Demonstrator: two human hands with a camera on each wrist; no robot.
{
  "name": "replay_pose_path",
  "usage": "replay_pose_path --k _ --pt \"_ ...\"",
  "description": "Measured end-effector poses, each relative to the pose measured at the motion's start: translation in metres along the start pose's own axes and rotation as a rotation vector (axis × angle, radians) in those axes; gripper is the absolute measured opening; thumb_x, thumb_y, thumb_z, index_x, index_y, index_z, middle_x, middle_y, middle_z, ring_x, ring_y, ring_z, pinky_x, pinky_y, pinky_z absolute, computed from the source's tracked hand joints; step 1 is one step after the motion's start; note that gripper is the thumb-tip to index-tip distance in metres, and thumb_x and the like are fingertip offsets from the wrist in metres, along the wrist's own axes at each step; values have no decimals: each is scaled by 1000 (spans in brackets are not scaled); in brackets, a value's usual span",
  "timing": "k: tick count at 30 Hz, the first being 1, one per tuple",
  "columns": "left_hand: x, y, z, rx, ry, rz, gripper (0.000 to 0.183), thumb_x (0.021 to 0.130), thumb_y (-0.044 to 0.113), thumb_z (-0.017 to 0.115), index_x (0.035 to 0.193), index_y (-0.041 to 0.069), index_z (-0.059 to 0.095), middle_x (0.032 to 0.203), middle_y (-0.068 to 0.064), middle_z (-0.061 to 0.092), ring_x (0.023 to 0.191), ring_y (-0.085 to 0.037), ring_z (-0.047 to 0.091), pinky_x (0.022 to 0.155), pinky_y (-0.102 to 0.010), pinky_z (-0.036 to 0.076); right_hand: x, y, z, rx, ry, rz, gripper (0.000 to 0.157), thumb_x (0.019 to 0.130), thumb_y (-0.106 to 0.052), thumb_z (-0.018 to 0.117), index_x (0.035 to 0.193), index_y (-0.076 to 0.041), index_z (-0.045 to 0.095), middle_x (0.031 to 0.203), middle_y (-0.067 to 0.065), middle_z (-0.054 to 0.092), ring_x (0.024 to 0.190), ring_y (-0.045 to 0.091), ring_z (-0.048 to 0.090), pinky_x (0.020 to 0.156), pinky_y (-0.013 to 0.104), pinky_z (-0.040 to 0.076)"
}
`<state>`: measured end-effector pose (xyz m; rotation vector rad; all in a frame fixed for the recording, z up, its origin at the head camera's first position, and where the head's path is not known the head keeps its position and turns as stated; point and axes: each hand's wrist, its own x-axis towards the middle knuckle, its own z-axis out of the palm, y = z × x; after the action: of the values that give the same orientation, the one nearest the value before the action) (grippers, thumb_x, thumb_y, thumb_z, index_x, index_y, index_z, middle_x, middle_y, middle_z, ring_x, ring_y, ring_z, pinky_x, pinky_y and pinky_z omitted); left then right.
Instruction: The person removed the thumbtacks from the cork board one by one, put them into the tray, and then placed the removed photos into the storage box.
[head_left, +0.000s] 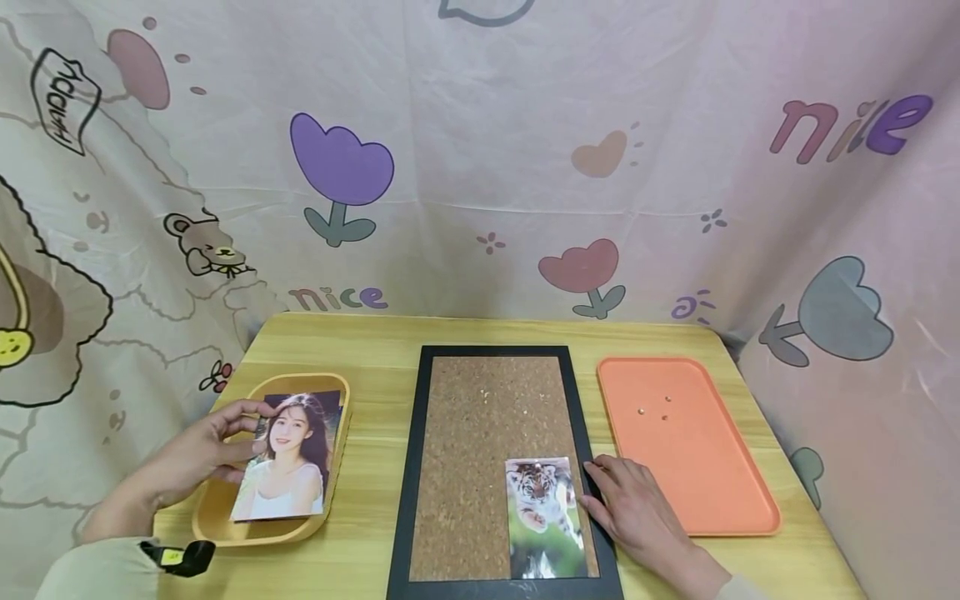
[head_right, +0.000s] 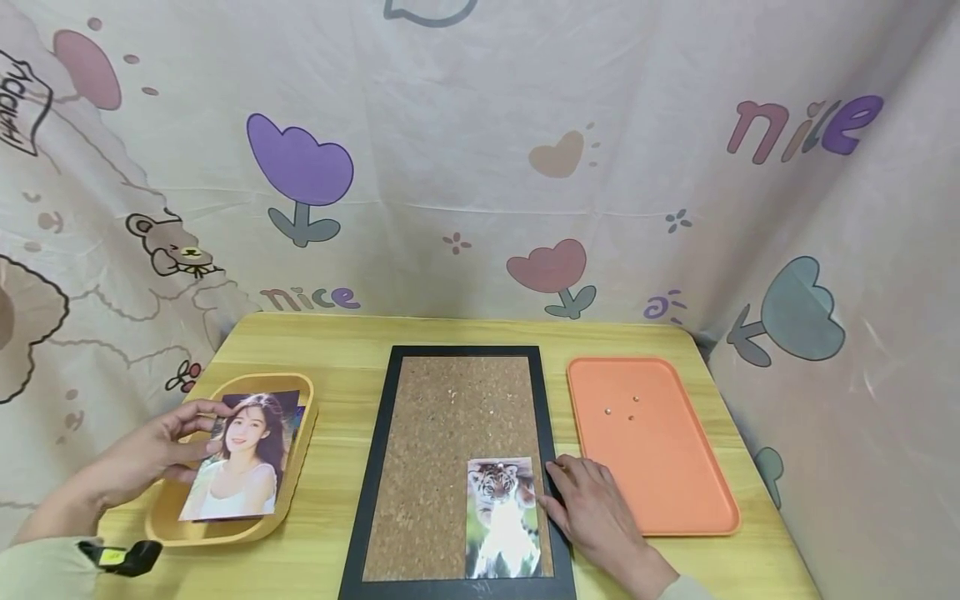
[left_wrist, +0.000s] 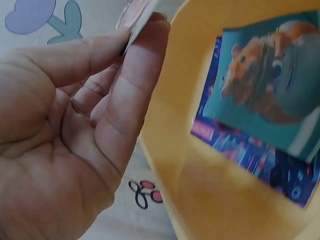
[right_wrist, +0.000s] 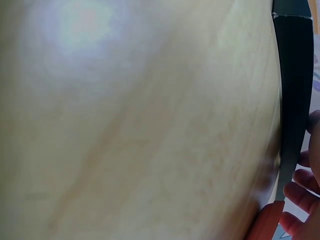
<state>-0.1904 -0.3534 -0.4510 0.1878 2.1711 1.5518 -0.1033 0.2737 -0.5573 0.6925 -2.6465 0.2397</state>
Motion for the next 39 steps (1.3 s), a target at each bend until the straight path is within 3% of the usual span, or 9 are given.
replay_pose_path --k 7,14,23,30,39 --pt "-3 -6 -15 34 15 -80 40 101 8 69 129 35 58 115 6 53 85 -15 66 65 -34 63 0 0 0 -3 -3 0 46 99 -39 72 128 -3 73 123 12 67 112 29 64 93 50 52" --pt "-1 -10 -17 69 12 -140 36 102 11 69 131 28 58 116 -2 46 83 -15 62 64 -35 62 1 0 1 5 -5 2 47 96 -37 75 129 -4 73 123 12 67 112 29 64 94 49 51" --pt "7 -10 -9 115 22 -179 45 102 5 63 143 2 45 122 -16 51 79 -19 59 63 -38 60 0 -1 1 3 9 -11 46 99 -38 72 129 -4 73 122 13 67 111 30 64 93 50 52" --pt "16 -11 3 145 41 -198 45 101 -4 57 144 -1 45 119 -19 49 78 -20 55 59 -36 59 0 0 2 1 13 -13 46 100 -40 70 129 -3 73 123 13 67 111 30 64 94 50 52" --pt "22 -12 9 153 44 -194 42 102 -5 55 143 -1 45 117 -18 50 77 -21 54 59 -37 58 0 0 1 2 4 -6 48 96 -38 75 130 -4 73 123 12 67 111 29 64 94 50 52"
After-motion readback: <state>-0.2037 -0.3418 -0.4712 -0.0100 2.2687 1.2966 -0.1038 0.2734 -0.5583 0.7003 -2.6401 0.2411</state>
